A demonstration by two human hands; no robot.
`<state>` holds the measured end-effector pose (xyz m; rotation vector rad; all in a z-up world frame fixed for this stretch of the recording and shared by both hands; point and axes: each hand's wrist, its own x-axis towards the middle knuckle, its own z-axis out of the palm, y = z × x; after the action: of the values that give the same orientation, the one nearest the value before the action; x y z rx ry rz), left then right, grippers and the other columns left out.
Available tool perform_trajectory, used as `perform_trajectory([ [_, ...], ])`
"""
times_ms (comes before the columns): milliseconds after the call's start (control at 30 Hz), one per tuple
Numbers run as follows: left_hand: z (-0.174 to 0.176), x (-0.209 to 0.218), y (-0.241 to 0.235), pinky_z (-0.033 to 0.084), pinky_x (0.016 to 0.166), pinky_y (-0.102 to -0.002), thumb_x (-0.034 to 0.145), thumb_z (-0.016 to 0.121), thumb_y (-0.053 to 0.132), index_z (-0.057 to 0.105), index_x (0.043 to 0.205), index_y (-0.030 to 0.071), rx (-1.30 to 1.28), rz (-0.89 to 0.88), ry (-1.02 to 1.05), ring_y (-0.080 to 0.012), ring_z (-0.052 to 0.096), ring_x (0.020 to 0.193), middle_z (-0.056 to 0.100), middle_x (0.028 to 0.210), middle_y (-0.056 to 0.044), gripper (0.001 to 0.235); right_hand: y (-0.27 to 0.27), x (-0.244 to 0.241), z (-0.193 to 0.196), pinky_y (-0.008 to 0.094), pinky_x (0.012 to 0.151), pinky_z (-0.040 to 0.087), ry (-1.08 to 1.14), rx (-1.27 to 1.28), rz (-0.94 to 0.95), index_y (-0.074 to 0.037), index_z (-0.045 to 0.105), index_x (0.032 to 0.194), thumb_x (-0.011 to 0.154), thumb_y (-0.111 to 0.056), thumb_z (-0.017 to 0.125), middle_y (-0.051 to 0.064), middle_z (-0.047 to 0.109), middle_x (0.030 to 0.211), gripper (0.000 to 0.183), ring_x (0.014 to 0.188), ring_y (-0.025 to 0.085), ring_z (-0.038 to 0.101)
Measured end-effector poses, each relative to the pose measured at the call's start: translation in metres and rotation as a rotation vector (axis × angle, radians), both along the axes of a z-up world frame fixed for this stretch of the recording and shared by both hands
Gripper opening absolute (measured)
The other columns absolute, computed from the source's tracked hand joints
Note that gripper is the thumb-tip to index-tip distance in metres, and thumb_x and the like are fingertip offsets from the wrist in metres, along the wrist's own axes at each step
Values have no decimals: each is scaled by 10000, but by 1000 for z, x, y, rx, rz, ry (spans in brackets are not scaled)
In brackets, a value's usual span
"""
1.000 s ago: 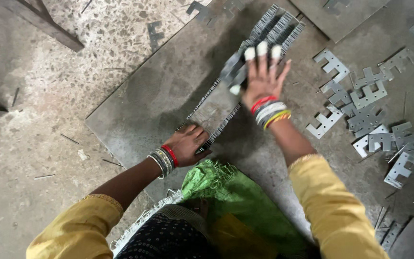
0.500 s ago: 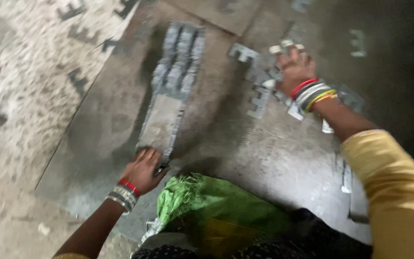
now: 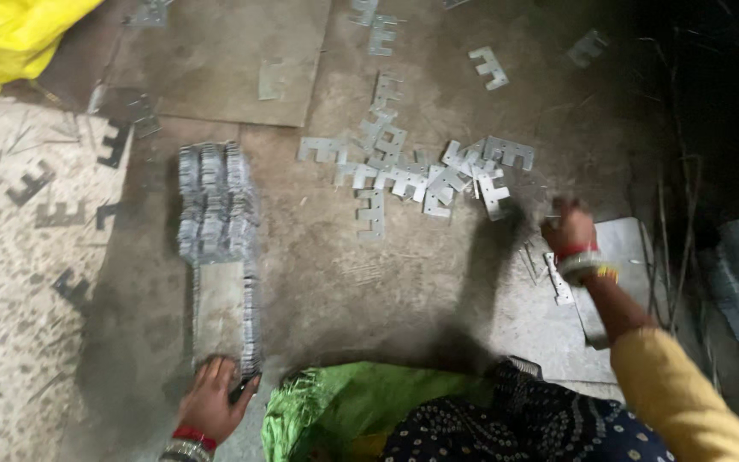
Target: The person sorts through loose metal components in a yellow bag and stacks them onto pre-assembled metal frames on the floor.
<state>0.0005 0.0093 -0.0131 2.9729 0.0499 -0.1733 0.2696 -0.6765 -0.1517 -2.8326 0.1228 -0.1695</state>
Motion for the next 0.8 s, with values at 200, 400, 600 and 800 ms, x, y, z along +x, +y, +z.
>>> perform_trajectory([
  [200, -38, -3, 30, 537, 802, -488, 746, 755, 475, 606, 898, 107, -55, -22, 0, -336, 625, 957, 613, 934, -94, 425, -51, -158, 11, 523, 837, 553, -45, 78, -521, -155, 646, 1361, 934, -305, 761, 156, 669, 1235, 467, 1007, 381, 693],
  [400, -89, -4, 57, 495, 644, -491, 624, 835, 448, 557, 734, 103, -84, -90, -261, -331, 582, 720, 560, 752, -100, 456, -87, -259, -8, 603, 781, 547, 178, -72, -791, -12, 544, 1378, 856, -310, 756, 322, 539, 1388, 638, 1038, 523, 636],
  [600, -101, 22, 53, 436, 534, -496, 554, 862, 433, 528, 645, 114, -188, -210, -585, -323, 504, 551, 499, 636, -89, 470, -77, -319, -24, 590, 995, 509, 258, 113, -853, -131, 681, 1269, 912, -317, 697, 237, 643, 1313, 403, 1203, 490, 602],
  [800, -101, 30, 47, 423, 507, -488, 543, 865, 415, 535, 630, 110, -206, -247, -640, -310, 492, 506, 485, 593, -73, 458, -83, -303, -22, 531, 995, 491, -29, -122, -714, -119, 745, 1063, 809, -281, 742, 226, 657, 1281, 302, 1186, 462, 582],
])
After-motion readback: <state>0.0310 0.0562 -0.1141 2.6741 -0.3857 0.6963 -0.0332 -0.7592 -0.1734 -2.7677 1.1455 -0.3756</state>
